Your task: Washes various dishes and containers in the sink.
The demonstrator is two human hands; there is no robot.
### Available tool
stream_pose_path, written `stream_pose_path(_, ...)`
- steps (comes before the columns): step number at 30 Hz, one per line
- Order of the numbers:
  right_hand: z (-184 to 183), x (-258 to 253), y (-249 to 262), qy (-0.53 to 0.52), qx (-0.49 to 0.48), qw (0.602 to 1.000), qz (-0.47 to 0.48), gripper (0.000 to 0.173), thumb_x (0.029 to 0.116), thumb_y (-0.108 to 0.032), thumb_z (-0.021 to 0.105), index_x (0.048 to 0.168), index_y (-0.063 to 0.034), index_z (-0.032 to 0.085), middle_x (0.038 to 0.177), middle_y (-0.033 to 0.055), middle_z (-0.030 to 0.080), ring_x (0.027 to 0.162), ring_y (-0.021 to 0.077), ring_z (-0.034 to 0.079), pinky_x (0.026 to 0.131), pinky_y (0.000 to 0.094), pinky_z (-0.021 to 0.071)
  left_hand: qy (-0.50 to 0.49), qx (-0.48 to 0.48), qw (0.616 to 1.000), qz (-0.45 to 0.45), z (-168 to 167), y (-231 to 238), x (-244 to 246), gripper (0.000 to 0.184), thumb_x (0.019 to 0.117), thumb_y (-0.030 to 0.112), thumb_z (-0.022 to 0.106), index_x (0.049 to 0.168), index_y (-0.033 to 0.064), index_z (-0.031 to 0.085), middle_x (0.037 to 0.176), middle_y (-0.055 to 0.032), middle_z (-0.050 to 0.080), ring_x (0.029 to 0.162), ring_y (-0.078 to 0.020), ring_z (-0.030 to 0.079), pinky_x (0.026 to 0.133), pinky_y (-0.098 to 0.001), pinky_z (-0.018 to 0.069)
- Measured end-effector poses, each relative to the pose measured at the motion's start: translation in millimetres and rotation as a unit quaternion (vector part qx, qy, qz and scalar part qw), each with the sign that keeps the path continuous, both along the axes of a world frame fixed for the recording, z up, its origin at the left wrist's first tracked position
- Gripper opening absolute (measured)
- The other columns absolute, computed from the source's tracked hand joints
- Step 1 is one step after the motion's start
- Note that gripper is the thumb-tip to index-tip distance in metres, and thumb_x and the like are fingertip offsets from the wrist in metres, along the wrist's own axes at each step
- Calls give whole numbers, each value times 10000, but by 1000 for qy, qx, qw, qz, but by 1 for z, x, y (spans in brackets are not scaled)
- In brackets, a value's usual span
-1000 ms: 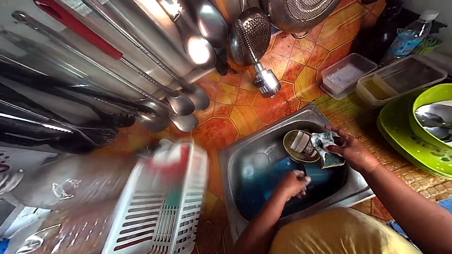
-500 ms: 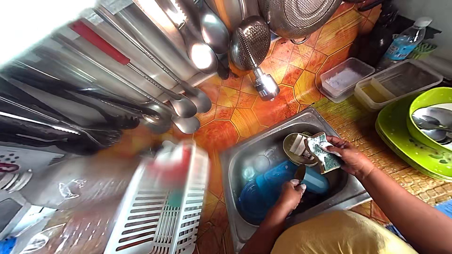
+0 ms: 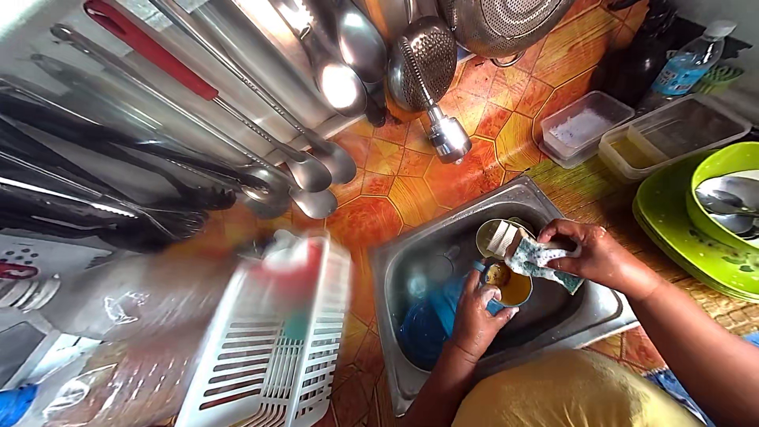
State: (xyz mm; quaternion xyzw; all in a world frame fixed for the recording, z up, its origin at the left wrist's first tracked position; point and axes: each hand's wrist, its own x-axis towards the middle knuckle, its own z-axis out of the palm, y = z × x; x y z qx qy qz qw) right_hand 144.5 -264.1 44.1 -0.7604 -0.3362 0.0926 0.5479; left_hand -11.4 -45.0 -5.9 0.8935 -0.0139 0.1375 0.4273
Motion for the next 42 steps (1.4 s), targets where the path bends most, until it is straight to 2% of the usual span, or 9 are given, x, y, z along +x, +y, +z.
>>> stream_pose_path(3, 7, -6, 6, -86, -12, 996, -19, 289, 783, -199, 772, 1032, -61, 720, 971, 82, 725, 866, 106, 670, 793, 272, 549, -28, -15, 999, 3, -1, 2, 3, 329, 716, 195, 913, 809, 0, 665, 1418, -313, 542, 1358, -332, 539, 1115, -382, 464)
stream_pose_path(8, 6, 0, 6, -59, 35, 995, -73, 303, 780, -161, 756, 1046, -28, 701, 992, 62, 712, 877, 23, 652, 808, 177, 538, -41, -43, 998, 10, -1, 4, 2, 356, 703, 183, 919, 821, -6, 641, 1356, -308, 584, 1353, -313, 542, 1115, -354, 458)
stream_pose_path(14, -2, 16, -4, 62, 7, 990, -127, 544, 882, -162, 664, 1417, -106, 582, 1092, 86, 715, 923, 110, 683, 852, 305, 567, -43, -76, 995, 45, -14, 9, 3, 344, 734, 252, 884, 840, 52, 625, 953, -95, 695, 1116, -205, 637, 1106, -377, 439)
stream_pose_path(19, 8, 45, 14, 34, 12, 990, -139, 494, 968, 18, 570, 1438, -131, 597, 1391, 96, 639, 1205, 177, 636, 1020, 389, 516, -55, -39, 991, 115, -9, 17, 16, 528, 680, 362, 905, 861, 19, 548, 1051, -195, 642, 1170, -277, 591, 1056, -370, 457)
stream_pose_path(23, 37, 72, 61, -75, -12, 979, -188, 313, 932, 55, 587, 1118, -102, 784, 1174, 223, 665, 1056, 356, 637, 885, 550, 524, -68, -21, 987, 145, -1, 25, 31, 547, 682, 340, 895, 946, -26, 587, 1084, -220, 639, 1122, -260, 607, 985, -345, 493)
stream_pose_path(29, 76, 94, 138, -157, -100, 970, -157, 336, 883, -298, 803, 1096, -45, 746, 1181, 298, 605, 972, 432, 667, 773, 590, 570, -88, -70, 984, 138, 10, 39, 51, 886, 692, 350, 891, 1344, -109, 505, 1335, -258, 579, 1262, -246, 577, 1078, -355, 488)
stream_pose_path(36, 80, 94, 186, -207, -107, 949, -213, 251, 879, -82, 729, 1086, 57, 702, 1205, 294, 628, 966, 473, 685, 754, 626, 565, -101, -85, 979, 158, 5, 52, 65, 1036, 681, 370, 878, 1452, -128, 397, 1453, -300, 482, 1356, -272, 502, 1134, -353, 427)
stream_pose_path(39, 79, 96, 187, -202, -131, 953, -184, 392, 903, -103, 705, 1247, 56, 605, 1178, 280, 666, 1028, 467, 685, 831, 620, 553, -80, -99, 979, 160, 0, 53, 75, 1068, 680, 390, 883, 1476, -117, 382, 1492, -300, 447, 1397, -286, 459, 1160, -365, 395)
stream_pose_path(42, 65, 102, 183, -326, -151, 928, -100, 196, 954, -105, 653, 1097, 16, 712, 1131, 273, 678, 972, 456, 691, 811, 602, 562, -67, -105, 981, 149, 1, 48, 89, 1096, 677, 381, 891, 1499, -114, 361, 1519, -293, 428, 1415, -278, 449, 1172, -357, 382)
